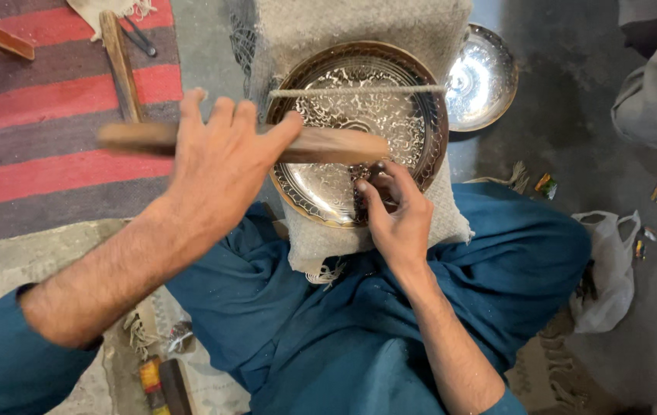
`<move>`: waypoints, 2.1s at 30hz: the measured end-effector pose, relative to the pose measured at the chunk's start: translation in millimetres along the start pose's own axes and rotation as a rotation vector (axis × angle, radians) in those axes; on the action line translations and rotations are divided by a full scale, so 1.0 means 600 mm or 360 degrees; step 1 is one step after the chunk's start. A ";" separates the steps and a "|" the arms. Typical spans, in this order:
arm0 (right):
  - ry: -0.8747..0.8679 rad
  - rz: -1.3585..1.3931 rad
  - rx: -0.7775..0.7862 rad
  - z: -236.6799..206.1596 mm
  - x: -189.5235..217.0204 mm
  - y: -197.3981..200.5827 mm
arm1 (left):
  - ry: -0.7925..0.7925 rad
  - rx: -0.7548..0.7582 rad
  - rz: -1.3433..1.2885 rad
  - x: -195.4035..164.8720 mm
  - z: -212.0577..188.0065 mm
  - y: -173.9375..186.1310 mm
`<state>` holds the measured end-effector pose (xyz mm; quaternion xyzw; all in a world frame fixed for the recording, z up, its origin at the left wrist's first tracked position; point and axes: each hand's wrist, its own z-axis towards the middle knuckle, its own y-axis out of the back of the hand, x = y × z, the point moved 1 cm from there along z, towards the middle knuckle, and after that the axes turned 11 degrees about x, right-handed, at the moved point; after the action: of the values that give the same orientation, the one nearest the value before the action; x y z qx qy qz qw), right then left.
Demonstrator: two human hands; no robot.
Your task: The person sits cross-legged on the floor with a decorative brass plate resting on a cloth-covered stand. They hold a chisel against the plate's engraved surface with one hand and strike it with a wooden mallet in the other, repositioning the chisel repeatedly to work the pattern, and occasionally rotate the plate.
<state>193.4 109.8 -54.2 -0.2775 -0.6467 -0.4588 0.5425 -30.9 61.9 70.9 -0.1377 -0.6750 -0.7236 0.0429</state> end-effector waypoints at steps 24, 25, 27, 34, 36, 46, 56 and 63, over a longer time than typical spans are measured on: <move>0.0079 0.0187 0.0535 0.030 0.005 0.017 | 0.0474 0.0335 -0.1642 -0.006 -0.094 -0.035; 0.0058 0.0153 0.0528 0.031 0.004 0.018 | 0.0473 0.0318 -0.1621 -0.004 -0.093 -0.036; 0.0083 0.0141 0.0536 0.034 0.002 0.019 | 0.0480 0.0287 -0.1580 0.002 -0.090 -0.037; 0.0094 0.0103 0.0500 0.034 -0.004 0.017 | 0.0464 0.0258 -0.1276 0.011 -0.073 -0.036; 0.0123 0.0066 0.0493 0.033 -0.004 0.019 | 0.0563 0.0308 -0.1572 0.013 -0.070 -0.036; 0.0113 0.0048 0.0502 0.032 0.009 0.017 | 0.0200 0.0277 -0.0837 0.010 -0.071 -0.026; 0.0129 0.0077 0.0487 0.032 0.000 0.015 | 0.0175 0.0136 -0.0612 0.006 -0.080 -0.034; 0.0133 0.0053 0.0489 0.033 -0.003 0.016 | 0.0167 0.0140 -0.0569 0.001 -0.082 -0.039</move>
<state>193.4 132.2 -53.1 -0.1825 -0.6815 -0.3564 0.6125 -44.4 15.6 45.9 0.0242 -0.7165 -0.6957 -0.0451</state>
